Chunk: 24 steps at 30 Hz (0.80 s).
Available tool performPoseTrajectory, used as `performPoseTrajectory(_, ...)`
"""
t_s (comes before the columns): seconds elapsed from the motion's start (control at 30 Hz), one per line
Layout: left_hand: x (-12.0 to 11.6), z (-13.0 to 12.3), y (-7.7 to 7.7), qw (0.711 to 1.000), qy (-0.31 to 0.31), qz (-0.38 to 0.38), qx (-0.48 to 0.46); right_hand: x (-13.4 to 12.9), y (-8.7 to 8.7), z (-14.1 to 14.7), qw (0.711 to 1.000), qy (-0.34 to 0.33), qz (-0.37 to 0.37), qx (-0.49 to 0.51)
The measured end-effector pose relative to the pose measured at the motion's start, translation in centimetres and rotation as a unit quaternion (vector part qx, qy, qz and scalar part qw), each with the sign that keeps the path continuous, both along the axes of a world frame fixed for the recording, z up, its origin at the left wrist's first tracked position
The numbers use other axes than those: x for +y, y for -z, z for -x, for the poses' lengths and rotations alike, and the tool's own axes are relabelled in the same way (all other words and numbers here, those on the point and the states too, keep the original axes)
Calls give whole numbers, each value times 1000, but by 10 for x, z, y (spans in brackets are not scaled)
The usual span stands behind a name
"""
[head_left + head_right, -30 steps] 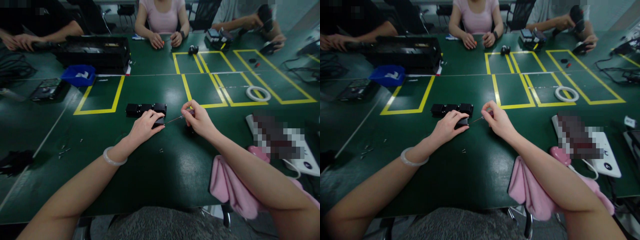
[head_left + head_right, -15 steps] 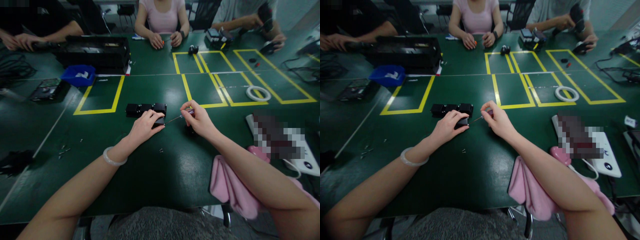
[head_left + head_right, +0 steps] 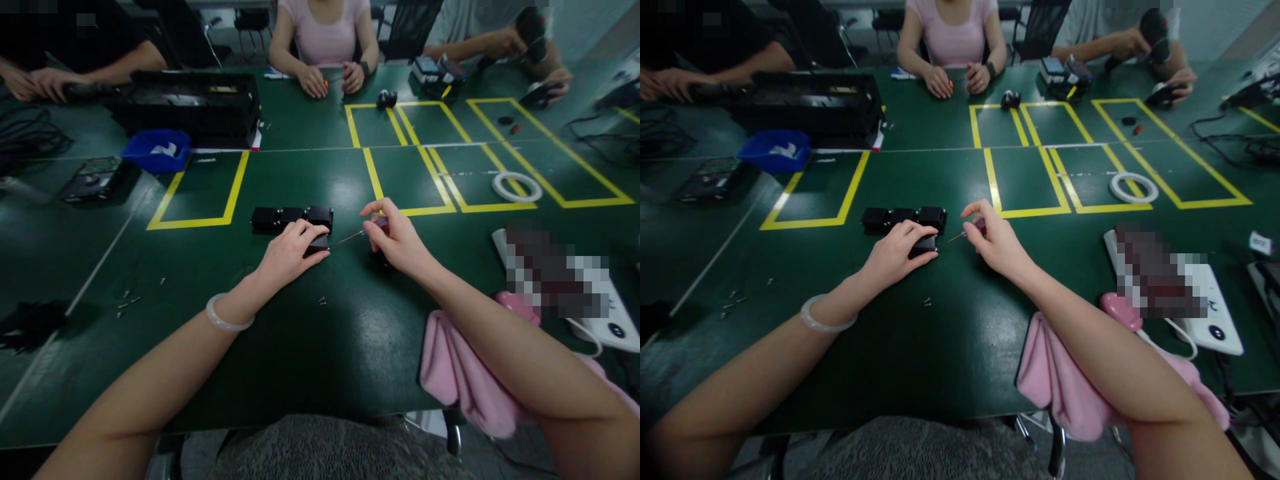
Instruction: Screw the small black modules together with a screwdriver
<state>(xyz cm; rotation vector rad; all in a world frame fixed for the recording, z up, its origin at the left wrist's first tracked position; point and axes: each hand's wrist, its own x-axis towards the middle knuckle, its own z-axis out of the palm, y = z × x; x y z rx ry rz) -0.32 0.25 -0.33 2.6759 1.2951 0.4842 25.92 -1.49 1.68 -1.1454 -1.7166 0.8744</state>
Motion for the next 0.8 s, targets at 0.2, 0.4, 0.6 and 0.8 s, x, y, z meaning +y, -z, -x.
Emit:
performPoseTrajectory(0.2, 0, 1, -1, 1000, 2, 8, 0, 1, 0, 0, 1000, -4, 12, -2)
performPoseTrajectory(0.4, 0, 0, 0, 1000, -2, 7, 1, 0, 0, 0, 1000, -3, -3, 0)
performPoseTrajectory(0.6, 0, 0, -1, 1000, 0, 5, 2, 0, -1, 1, 1000, -9, 10, -9)
performPoseTrajectory(0.8, -1, 0, 0, 1000, -3, 0, 6, 0, -2, 1, 1000, -8, 6, 3)
